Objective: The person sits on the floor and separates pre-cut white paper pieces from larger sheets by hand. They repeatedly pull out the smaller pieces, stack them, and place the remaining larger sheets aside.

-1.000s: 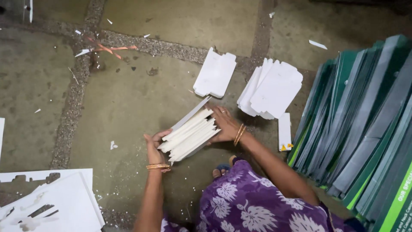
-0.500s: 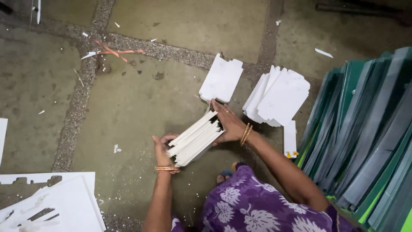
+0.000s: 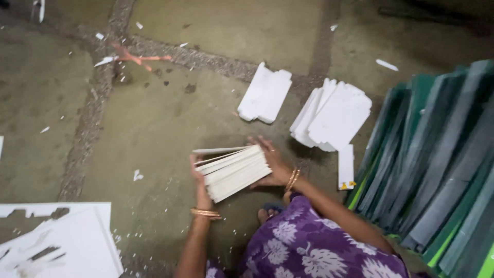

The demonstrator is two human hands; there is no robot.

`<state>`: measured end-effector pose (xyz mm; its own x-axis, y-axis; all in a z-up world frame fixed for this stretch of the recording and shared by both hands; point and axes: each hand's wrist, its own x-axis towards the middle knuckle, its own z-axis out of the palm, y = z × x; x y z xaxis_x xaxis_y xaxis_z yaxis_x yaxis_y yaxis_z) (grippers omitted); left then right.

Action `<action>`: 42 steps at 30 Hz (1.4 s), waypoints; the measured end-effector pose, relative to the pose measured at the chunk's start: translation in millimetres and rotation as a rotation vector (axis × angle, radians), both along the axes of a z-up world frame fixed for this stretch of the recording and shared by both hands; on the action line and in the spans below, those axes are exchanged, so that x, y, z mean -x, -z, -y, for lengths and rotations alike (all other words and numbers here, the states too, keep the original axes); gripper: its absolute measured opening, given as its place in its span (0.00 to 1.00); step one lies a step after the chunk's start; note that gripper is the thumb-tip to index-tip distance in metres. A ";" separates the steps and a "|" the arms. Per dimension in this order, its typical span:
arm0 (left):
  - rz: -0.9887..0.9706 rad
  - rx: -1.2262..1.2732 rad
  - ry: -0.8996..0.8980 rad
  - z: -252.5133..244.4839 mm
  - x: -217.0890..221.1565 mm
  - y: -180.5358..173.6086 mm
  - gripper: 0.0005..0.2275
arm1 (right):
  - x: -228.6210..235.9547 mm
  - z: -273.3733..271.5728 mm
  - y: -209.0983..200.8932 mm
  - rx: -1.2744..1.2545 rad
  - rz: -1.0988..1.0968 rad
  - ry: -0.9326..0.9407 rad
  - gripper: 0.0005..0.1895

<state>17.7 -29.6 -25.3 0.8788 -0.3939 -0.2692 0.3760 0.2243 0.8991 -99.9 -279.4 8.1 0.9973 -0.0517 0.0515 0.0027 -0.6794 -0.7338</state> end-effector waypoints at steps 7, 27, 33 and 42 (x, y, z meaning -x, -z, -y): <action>0.230 -0.231 -0.002 6.4 -12.9 -20.9 0.49 | 22.4 -2.3 28.6 -0.051 0.081 0.038 0.65; 0.381 -0.490 0.128 3.6 19.2 -15.3 0.45 | 22.6 -15.2 24.3 0.111 0.082 0.013 0.79; 0.399 -0.495 0.135 17.5 30.1 -56.1 0.44 | 28.4 -12.1 33.6 0.226 -0.021 0.082 0.75; 0.123 -0.485 0.087 10.8 34.5 -46.7 0.32 | 16.2 -4.8 17.2 0.042 0.015 0.018 0.70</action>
